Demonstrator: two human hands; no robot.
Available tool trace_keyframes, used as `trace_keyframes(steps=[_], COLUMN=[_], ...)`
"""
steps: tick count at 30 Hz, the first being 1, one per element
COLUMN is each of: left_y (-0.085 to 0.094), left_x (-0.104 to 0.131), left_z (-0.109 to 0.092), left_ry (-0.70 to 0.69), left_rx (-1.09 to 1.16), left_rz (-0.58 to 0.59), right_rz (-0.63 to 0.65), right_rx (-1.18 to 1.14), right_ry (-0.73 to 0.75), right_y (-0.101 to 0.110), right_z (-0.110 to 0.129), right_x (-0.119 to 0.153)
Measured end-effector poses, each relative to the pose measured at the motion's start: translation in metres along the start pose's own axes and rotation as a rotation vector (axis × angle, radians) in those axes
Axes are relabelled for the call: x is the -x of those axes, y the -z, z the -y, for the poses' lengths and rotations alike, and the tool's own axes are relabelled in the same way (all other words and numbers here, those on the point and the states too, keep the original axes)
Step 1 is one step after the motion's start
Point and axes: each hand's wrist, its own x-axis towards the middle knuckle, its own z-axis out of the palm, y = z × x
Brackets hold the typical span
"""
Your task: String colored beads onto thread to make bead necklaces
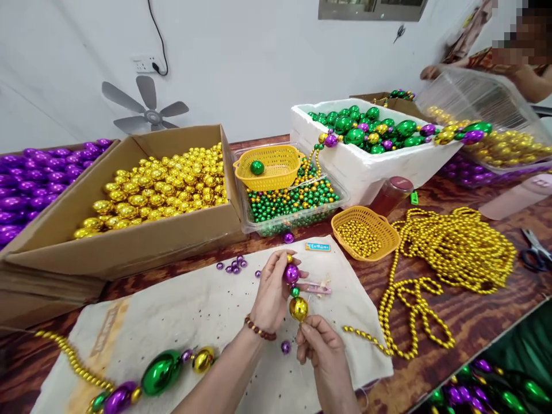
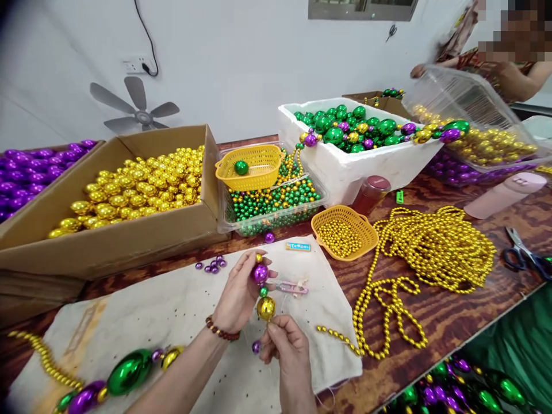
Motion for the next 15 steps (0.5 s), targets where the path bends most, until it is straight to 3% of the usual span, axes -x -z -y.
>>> trace_keyframes(steps=[3,6,10,12,15], left_y=[-0.004,-0.007,-0.014,-0.017,-0.016], left_x=[0.000,0.005,0.022,0.028,0.031], left_z=[0.015,0.027,0.041,0.046,0.051], left_ry=[0.004,0.046,-0.066,-0.148,-0.145], left_rx=[-0.088,-0.315,-0.732,-0.861,-0.898], left_rz=[-0.003,0.147,0.400,0.450,0.479], right_rz=[0.100,-0.014,-0.025,-0.014,-0.021], right_rx=[0.225,0.376,0.339,0.266,0.152], right_ry=[-0.012,0.137,0.194,0.186,0.147], right_y=[0.017,0.041,0.064,0.068,0.068], right_z=[0.016,0.046,0.071,0.072,0.069], right_x=[0.002,-0.006,-0.024,-0.028,-0.028])
